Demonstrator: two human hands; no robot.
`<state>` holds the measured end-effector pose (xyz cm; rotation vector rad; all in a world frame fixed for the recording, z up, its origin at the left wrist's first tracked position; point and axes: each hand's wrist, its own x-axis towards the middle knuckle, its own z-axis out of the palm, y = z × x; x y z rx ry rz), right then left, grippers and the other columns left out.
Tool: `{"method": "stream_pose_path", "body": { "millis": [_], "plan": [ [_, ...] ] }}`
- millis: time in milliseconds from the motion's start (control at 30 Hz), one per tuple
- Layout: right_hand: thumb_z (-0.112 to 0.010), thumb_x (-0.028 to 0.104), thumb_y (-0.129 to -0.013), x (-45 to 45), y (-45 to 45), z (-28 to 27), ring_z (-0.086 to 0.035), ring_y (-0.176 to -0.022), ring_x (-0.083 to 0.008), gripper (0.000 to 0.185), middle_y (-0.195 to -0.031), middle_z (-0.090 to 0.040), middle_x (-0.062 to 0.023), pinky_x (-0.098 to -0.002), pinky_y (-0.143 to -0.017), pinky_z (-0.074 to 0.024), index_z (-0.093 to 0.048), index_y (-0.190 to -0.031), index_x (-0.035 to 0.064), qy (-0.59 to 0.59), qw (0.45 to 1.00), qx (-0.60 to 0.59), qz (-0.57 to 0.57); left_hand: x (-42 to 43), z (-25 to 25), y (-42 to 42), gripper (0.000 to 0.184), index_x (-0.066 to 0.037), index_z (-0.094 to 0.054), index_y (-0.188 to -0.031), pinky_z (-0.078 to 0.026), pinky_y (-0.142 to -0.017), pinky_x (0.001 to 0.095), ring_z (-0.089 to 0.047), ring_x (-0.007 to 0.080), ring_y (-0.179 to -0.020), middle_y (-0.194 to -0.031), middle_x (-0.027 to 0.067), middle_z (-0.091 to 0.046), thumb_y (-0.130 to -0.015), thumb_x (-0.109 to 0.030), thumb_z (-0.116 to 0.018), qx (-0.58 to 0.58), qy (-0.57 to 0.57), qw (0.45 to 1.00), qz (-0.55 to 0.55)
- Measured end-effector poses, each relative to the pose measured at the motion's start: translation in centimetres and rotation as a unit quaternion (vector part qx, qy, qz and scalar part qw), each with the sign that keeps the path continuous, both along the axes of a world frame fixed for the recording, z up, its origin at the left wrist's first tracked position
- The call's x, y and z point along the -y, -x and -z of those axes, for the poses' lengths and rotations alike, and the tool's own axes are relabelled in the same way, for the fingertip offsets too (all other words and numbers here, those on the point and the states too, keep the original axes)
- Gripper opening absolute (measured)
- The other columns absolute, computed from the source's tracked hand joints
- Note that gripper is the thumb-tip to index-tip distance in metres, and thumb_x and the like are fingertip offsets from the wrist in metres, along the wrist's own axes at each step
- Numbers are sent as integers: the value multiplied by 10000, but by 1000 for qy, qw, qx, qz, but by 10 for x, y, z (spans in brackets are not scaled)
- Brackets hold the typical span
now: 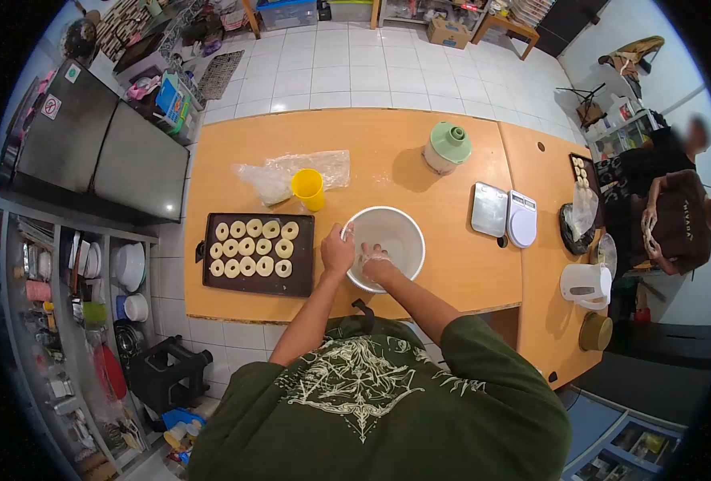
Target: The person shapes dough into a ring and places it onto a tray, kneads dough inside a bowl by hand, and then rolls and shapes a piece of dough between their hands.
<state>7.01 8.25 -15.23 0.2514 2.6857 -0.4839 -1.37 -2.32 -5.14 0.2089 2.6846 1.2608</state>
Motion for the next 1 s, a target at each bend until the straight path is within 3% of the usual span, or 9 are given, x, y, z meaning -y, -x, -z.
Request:
{"method": "stream_pose_path", "body": {
  "millis": [100, 133, 200, 300, 500, 700, 900, 1000],
  "plan": [
    [-483, 234, -928, -2, 16, -73, -631, -1020, -392, 297, -1197, -587, -222, -486, -858, -517, -575, -1140, 47, 52, 996, 6, 78, 1, -2, 0, 395, -20, -553, -812, -445, -634, 537, -607, 482, -750, -742, 251, -626, -949, -390, -574, -12, -18, 1000, 9],
    [-483, 234, -928, -3, 20, -63, -631, -1020, -392, 297, -1197, -587, -222, -486, -858, -517, -575, -1140, 47, 53, 996, 4, 78, 0, -5, 1, 395, -20, -553, -812, -445, -634, 537, -607, 482, -750, -742, 251, -626, -949, -390, -574, -14, -17, 1000, 9],
    [-499, 272, -931, -3, 23, -47, -685, -878, -345, 250, -985, -677, -174, -462, -767, -552, -599, -1026, 63, 9, 994, -56, 95, -1, -5, -1, 392, -19, -548, -805, -440, -627, 537, -602, 484, -741, -730, 251, -619, -951, -382, -573, -9, 5, 1000, 3],
    [-439, 290, -970, -4, 28, -40, -685, -957, -342, 287, -1077, -685, -153, -459, -834, -540, -614, -1085, 94, -10, 995, -45, 93, 0, -7, -1, 386, -21, -550, -810, -442, -629, 539, -600, 487, -739, -728, 252, -617, -956, -377, -565, -27, 8, 999, 13],
    [-475, 276, -939, -8, 38, -35, -674, -998, -301, 274, -1116, -667, -130, -474, -856, -517, -588, -1123, 106, -17, 995, -64, 75, 4, -18, 1, 397, -18, -543, -864, -439, -662, 553, -593, 509, -798, -788, 277, -621, -977, -399, -522, -1, 10, 999, 50],
    [-487, 280, -933, -8, 45, -25, -674, -981, -262, 261, -1091, -663, -116, -494, -895, -451, -582, -1118, 123, -82, 990, -94, 61, 4, -13, 0, 363, -29, -569, -848, -443, -637, 546, -600, 492, -750, -755, 259, -627, -962, -373, -553, -2, 15, 999, 36],
    [-522, 275, -904, -16, 41, -44, -618, -1065, -368, 337, -1180, -609, -187, -531, -906, -473, -586, -1175, 84, -6, 989, -69, 132, 2, -10, 0, 405, -44, -578, -857, -452, -663, 562, -610, 491, -771, -770, 251, -643, -952, -436, -540, 5, 50, 999, 18],
    [-555, 222, -877, -30, 37, -54, -595, -1085, -402, 337, -1211, -577, -218, -541, -908, -485, -603, -1173, 68, -4, 997, -13, 78, 1, -8, 1, 419, -47, -576, -867, -456, -675, 565, -616, 486, -795, -790, 245, -652, -949, -456, -534, 29, 50, 998, 14]
  ]
}}
